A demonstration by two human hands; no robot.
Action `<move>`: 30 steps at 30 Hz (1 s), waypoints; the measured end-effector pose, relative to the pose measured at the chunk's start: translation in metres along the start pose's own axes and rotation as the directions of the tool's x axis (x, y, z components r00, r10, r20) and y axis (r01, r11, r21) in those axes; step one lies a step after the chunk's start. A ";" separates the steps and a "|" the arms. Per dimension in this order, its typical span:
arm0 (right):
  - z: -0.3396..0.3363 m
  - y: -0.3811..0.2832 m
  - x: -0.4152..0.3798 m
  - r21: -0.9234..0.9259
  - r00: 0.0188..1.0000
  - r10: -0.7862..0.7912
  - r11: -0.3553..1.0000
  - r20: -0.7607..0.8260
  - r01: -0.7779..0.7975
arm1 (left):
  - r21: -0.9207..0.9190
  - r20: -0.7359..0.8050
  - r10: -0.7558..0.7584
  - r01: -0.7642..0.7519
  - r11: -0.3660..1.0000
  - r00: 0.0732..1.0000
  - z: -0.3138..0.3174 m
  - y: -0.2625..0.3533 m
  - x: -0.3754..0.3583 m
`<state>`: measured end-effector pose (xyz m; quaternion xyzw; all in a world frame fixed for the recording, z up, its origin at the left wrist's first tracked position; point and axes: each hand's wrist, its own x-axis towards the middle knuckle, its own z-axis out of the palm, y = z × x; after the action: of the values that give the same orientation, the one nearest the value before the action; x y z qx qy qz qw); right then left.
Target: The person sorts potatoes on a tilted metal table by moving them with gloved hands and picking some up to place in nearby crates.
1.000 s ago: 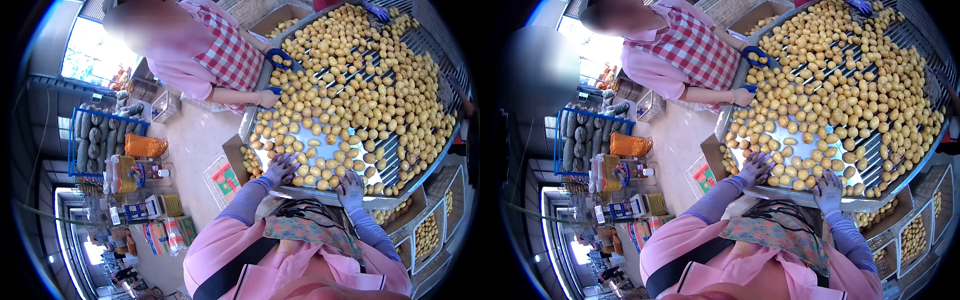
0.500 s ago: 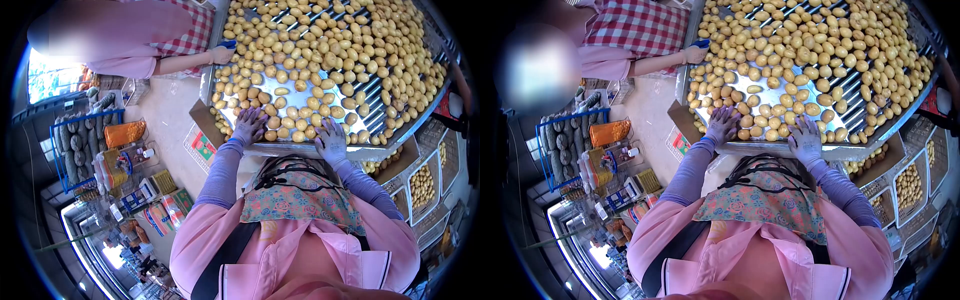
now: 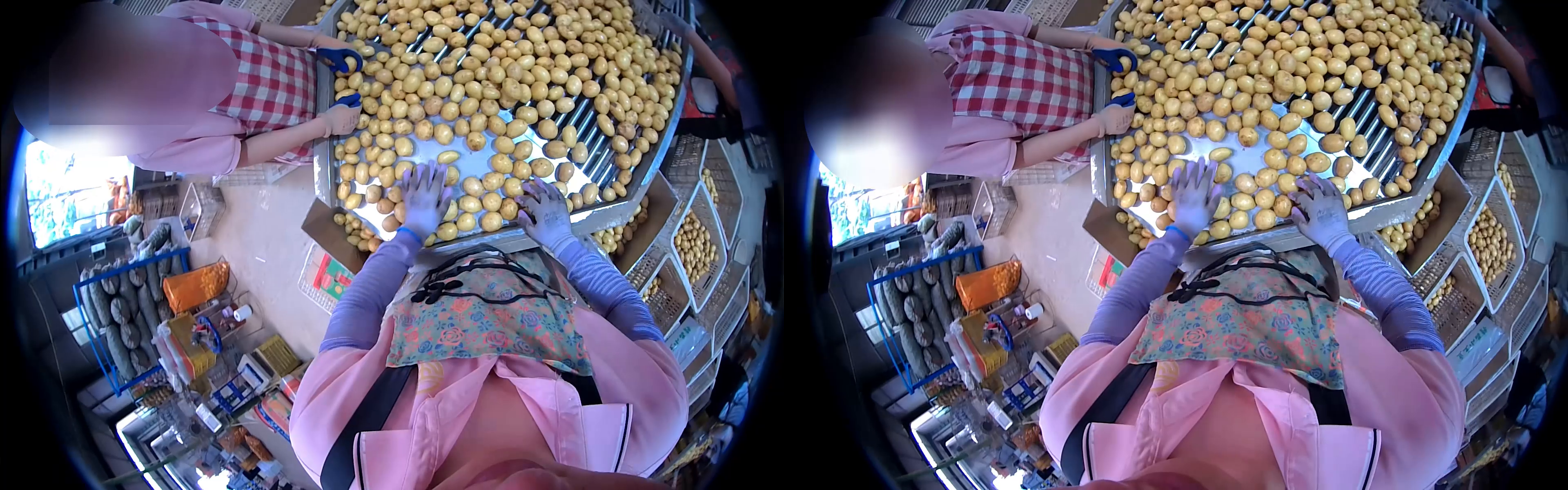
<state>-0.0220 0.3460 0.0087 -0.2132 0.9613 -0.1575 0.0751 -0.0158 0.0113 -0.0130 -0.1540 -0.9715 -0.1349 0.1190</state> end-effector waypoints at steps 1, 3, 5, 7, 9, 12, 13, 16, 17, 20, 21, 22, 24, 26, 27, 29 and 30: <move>-0.004 -0.004 -0.001 0.009 0.999 -0.010 1.000 -0.041 0.010 | 0.036 0.021 -0.047 0.046 0.998 0.999 0.008 0.011 0.039; -0.001 -0.005 0.005 0.080 0.989 -0.036 0.996 -0.145 0.048 | 0.091 0.094 -0.088 0.080 0.993 0.992 0.033 -0.003 0.057; 0.003 -0.012 -0.002 0.166 0.947 0.092 0.985 -0.308 -0.042 | 0.014 0.160 -0.085 0.083 0.996 0.983 0.042 0.006 0.083; 0.017 -0.030 -0.002 0.540 0.876 0.354 0.831 -0.327 -0.134 | 0.036 0.381 -0.125 0.121 0.992 0.916 0.033 0.009 0.111; 0.034 -0.055 -0.003 0.849 0.855 0.435 0.528 -0.283 0.013 | -0.044 0.335 -0.100 0.122 0.992 0.937 0.035 0.011 0.114; 0.030 -0.058 -0.011 0.931 0.836 0.480 -0.352 0.264 -0.091 | -0.398 0.171 -0.013 0.082 0.914 0.985 0.028 0.046 0.101; 0.031 -0.055 -0.011 0.953 0.867 0.439 -0.279 0.235 -0.117 | -0.515 0.157 0.048 0.041 0.856 0.986 0.029 0.067 0.094; 0.013 -0.025 -0.054 0.993 0.871 0.479 0.017 -0.109 0.115 | -0.489 0.238 0.557 -0.397 0.777 0.796 -0.024 0.140 0.063; 0.011 0.005 -0.080 0.973 0.860 0.466 0.009 -0.208 0.230 | -0.456 0.188 0.601 -0.473 0.754 0.777 -0.013 0.127 0.050; -0.025 0.082 -0.143 0.624 0.736 0.668 -0.532 -0.107 0.573 | -0.444 0.153 0.586 -0.475 0.760 0.796 0.018 0.079 0.021; -0.043 0.105 -0.174 0.595 0.640 0.761 -0.465 -0.110 0.655 | -0.340 0.198 0.597 -0.517 0.786 0.777 0.007 0.045 0.011; -0.061 0.127 -0.206 0.572 0.529 0.841 -0.381 -0.110 0.726 | -0.228 0.229 0.603 -0.560 0.796 0.764 -0.009 0.004 0.006; -0.061 0.183 -0.267 0.777 0.272 0.954 -0.074 -0.128 0.625 | -0.109 0.526 0.455 -0.473 0.874 0.719 -0.040 -0.072 -0.009; -0.072 0.160 -0.246 0.896 0.029 0.996 -0.092 0.088 0.435 | -0.008 0.752 0.211 -0.310 0.951 0.625 -0.070 -0.070 0.018; -0.056 0.157 -0.225 0.946 0.032 0.996 -0.084 0.078 0.313 | -0.005 0.750 0.199 -0.296 0.955 0.631 -0.056 -0.077 0.010; -0.022 0.140 -0.174 0.972 0.359 0.913 0.229 -0.194 -0.055 | 0.184 0.276 0.051 -0.104 0.977 0.960 -0.007 -0.100 -0.007; -0.011 0.130 -0.145 0.859 0.556 0.774 0.475 -0.303 -0.193 | 0.269 0.051 -0.002 -0.012 0.963 0.999 0.019 -0.077 -0.006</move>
<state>0.0556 0.5233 -0.0132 0.2174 0.7798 -0.5683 -0.1475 -0.0396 -0.0553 -0.0501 -0.1422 -0.9832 0.0024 0.1145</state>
